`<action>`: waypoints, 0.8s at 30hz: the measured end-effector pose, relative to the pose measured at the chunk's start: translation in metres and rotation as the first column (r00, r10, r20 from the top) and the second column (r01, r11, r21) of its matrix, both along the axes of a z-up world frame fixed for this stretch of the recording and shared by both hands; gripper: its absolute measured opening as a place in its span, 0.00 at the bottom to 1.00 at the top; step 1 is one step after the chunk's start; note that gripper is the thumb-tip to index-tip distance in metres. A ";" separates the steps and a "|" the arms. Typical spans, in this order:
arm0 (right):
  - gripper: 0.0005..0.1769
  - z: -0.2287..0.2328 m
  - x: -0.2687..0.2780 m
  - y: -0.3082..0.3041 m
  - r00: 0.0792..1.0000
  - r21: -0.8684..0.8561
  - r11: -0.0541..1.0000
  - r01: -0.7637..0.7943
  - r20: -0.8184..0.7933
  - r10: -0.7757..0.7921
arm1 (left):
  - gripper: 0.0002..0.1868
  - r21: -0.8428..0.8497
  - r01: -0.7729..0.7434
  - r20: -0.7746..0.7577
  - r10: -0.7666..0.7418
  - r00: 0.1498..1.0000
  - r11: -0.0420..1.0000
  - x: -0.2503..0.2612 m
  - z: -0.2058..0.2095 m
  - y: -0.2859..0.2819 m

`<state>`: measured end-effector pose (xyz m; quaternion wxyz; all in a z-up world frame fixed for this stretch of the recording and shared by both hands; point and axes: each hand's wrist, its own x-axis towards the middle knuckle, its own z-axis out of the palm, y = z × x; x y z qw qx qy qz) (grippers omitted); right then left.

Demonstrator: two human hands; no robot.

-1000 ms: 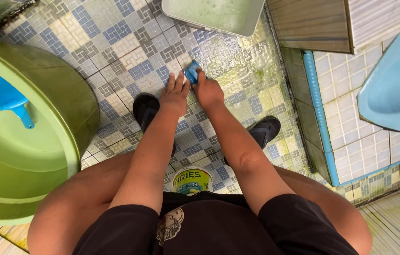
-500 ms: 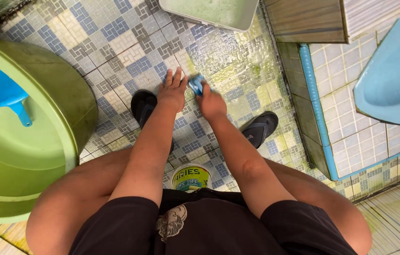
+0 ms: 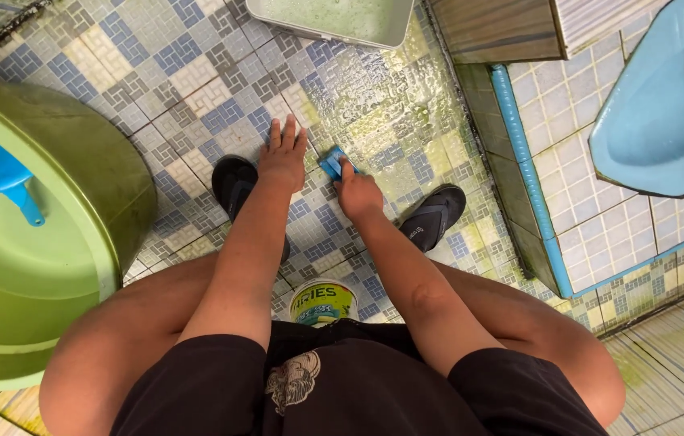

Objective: Scrubbing bathroom floor tiles using a small hand brush and soapy water.

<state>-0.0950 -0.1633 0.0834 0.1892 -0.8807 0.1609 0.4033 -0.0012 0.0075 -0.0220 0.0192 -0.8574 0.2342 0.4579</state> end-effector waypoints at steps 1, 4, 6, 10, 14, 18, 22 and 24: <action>0.34 -0.003 0.007 0.001 1.000 0.002 1.000 -0.005 0.005 0.005 | 0.56 0.002 -0.005 0.005 0.005 1.000 1.000 -0.001 0.000 -0.001; 0.35 -0.010 0.039 0.002 1.000 0.036 0.999 -0.008 0.016 0.007 | 0.56 0.000 -0.042 0.004 0.042 0.999 0.999 -0.004 0.003 -0.002; 0.31 -0.011 0.069 0.002 0.998 0.096 0.995 0.014 0.065 -0.020 | 0.55 0.026 -0.016 0.020 0.016 1.000 1.000 -0.005 0.011 -0.003; 0.33 -0.009 0.120 0.008 0.998 0.110 0.994 -0.004 0.064 -0.003 | 0.56 0.047 -0.022 -0.024 0.023 0.999 0.999 -0.003 0.018 -0.005; 0.33 -0.019 0.144 0.011 0.991 0.063 0.997 -0.054 0.126 0.046 | 0.56 0.028 -0.037 -0.011 0.037 0.999 0.999 0.005 0.013 -0.005; 0.34 -0.026 0.115 0.009 0.993 0.020 0.998 -0.054 0.102 0.051 | 0.49 0.005 -0.034 -0.015 0.034 0.999 0.999 0.002 0.026 -0.003; 0.33 -0.003 0.054 0.007 0.998 0.034 0.999 -0.003 0.061 0.001 | 0.49 -0.006 -0.004 -0.025 0.004 1.000 1.000 -0.001 0.002 0.000; 0.35 -0.002 0.019 0.005 1.000 0.028 1.000 0.008 0.013 -0.009 | 0.48 0.002 -0.029 -0.037 0.029 0.999 1.000 -0.002 -0.001 -0.002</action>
